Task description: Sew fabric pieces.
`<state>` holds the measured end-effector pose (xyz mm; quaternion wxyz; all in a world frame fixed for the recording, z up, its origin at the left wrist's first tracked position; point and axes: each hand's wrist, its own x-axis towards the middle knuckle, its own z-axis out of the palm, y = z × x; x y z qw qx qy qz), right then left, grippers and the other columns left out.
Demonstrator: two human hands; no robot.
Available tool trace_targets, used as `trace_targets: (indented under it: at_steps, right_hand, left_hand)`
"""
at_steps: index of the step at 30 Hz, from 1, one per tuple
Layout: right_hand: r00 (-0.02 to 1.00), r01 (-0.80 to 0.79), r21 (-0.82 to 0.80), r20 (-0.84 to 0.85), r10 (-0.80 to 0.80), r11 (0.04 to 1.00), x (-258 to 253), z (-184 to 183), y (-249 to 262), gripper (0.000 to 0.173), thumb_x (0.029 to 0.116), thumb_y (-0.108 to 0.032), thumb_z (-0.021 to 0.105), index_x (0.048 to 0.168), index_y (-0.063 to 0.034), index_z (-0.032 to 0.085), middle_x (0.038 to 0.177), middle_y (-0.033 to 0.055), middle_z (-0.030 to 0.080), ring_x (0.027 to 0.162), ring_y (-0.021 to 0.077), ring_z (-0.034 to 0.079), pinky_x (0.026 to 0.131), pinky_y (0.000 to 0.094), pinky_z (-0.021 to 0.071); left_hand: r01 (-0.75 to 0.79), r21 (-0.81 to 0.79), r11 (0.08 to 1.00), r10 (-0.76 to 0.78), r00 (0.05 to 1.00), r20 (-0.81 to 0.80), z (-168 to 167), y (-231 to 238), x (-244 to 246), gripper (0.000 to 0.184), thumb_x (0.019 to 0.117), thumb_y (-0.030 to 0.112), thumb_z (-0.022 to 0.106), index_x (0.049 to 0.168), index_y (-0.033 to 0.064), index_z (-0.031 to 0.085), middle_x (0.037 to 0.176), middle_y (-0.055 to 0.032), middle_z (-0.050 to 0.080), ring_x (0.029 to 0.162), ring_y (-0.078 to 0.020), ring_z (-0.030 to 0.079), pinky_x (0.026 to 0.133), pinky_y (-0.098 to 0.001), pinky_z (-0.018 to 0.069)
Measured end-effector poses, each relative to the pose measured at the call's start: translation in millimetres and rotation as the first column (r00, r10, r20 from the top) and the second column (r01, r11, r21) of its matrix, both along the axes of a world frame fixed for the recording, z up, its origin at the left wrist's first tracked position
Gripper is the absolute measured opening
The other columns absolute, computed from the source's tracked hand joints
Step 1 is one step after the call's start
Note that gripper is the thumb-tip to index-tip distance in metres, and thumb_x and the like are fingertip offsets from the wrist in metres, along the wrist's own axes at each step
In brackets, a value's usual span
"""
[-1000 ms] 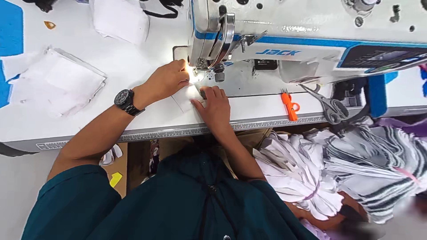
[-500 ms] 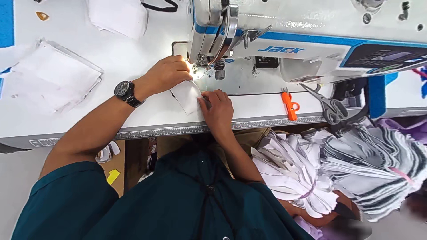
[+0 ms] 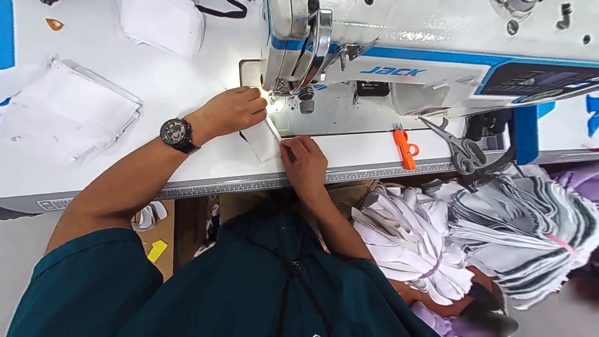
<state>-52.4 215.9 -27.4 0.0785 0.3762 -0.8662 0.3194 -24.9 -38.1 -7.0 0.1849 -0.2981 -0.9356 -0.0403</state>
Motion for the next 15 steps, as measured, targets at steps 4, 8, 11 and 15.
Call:
trace_targets:
  at_steps: [4, 8, 11, 15]
  right_hand:
    - [1.000, -0.008, 0.043, -0.009, 0.008, 0.999, -1, 4, -1, 0.012, 0.0938, -0.018, 0.069, 0.094, -0.0135, 0.080, 0.090, 0.0049, 0.073, 0.082, 0.0191, 0.070, 0.068, 0.0329, 0.0574]
    - [0.996, -0.088, 0.076, 0.007, 0.088, 0.993, -2, 6, 7, 0.016, 0.0963, -0.021, 0.067, 0.099, -0.0125, 0.080, 0.095, 0.0077, 0.071, 0.088, 0.0234, 0.069, 0.073, 0.0359, 0.0570]
    - [0.973, -0.230, 0.070, 0.024, 0.229, 0.971, -5, 4, 16, 0.023, 0.0998, -0.030, 0.064, 0.108, -0.0143, 0.079, 0.103, 0.0078, 0.071, 0.097, 0.0250, 0.066, 0.081, 0.0375, 0.0541]
    - [0.922, -0.386, 0.106, 0.000, 0.388, 0.917, -7, 3, 24, 0.031, 0.1061, -0.034, 0.054, 0.121, -0.0162, 0.076, 0.128, 0.0063, 0.070, 0.118, 0.0269, 0.063, 0.095, 0.0413, 0.0503]
  left_hand:
    - [-0.044, -0.087, 0.995, 0.053, 0.994, 0.095, 12, 8, 5, 0.020, 0.1004, -0.009, 0.045, 0.103, -0.0100, 0.065, 0.103, -0.0231, 0.067, 0.101, -0.0391, 0.067, 0.086, -0.0469, 0.0546]
    - [-0.206, -0.098, 0.974, 0.224, 0.944, 0.241, 23, 28, 21, 0.024, 0.0987, -0.011, 0.047, 0.113, -0.0119, 0.066, 0.108, -0.0240, 0.067, 0.097, -0.0386, 0.068, 0.083, -0.0456, 0.0562]
    - [-0.315, -0.138, 0.939, 0.341, 0.901, 0.269, 25, 46, 31, 0.028, 0.0987, -0.010, 0.047, 0.121, -0.0133, 0.063, 0.121, -0.0269, 0.067, 0.111, -0.0395, 0.067, 0.095, -0.0451, 0.0547]
    - [-0.368, -0.119, 0.922, 0.386, 0.869, 0.308, 20, 54, 30, 0.037, 0.1014, -0.008, 0.043, 0.136, -0.0117, 0.056, 0.141, -0.0271, 0.059, 0.131, -0.0384, 0.059, 0.111, -0.0439, 0.0464]
